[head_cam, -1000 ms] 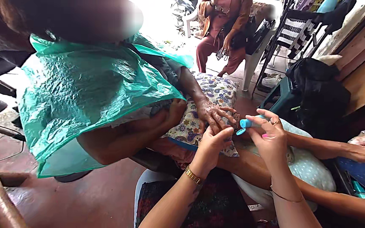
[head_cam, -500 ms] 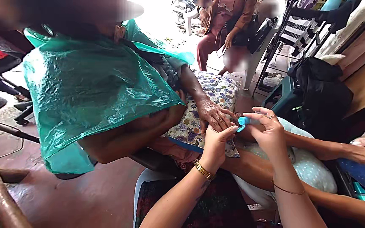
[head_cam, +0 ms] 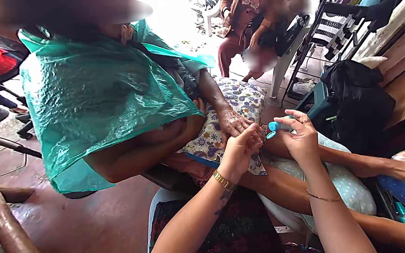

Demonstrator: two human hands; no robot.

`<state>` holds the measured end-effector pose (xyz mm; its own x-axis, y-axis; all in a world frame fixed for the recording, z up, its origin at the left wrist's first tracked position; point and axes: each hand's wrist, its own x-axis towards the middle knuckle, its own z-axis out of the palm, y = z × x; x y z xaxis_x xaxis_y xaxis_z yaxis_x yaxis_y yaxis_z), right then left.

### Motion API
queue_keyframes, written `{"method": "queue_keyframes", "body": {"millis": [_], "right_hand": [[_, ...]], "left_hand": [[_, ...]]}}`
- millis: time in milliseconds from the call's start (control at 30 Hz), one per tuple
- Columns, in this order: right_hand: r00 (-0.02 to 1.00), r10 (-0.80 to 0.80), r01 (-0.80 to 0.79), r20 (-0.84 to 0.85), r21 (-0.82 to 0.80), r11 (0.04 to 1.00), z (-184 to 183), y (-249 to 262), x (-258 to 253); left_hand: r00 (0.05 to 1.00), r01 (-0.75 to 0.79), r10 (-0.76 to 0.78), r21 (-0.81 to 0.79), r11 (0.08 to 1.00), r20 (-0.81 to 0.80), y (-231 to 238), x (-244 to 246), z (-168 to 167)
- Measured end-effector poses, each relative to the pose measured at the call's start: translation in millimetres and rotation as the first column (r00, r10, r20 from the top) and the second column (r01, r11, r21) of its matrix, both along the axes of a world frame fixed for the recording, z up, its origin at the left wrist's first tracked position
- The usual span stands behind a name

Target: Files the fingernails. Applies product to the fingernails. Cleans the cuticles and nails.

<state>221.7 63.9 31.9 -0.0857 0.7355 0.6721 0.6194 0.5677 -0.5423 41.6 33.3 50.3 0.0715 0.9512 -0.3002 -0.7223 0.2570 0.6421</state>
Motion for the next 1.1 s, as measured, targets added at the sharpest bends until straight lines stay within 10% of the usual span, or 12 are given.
{"method": "queue_keyframes", "body": {"millis": [467, 667, 933, 1100], "right_hand": [[0.897, 0.019, -0.148, 0.442, 0.259, 0.955, 18, 7, -22], [0.993, 0.068, -0.077, 0.094, 0.092, 0.993, 18, 1, -6], [0.946, -0.055, -0.027, 0.320, 0.247, 0.969, 14, -5, -31], [0.936, 0.337, -0.345, -0.103, -0.075, 0.936, 3, -26, 3]], "left_hand": [[0.965, -0.233, 0.237, 0.048, 0.971, -0.110, 6, 14, -11], [0.978, -0.147, 0.161, 0.106, 0.983, -0.132, 0, 7, -11], [0.968, -0.216, 0.226, 0.097, 0.972, -0.108, 3, 10, -15], [0.978, -0.134, 0.155, 0.147, 0.980, -0.139, 0, 4, -17]]}}
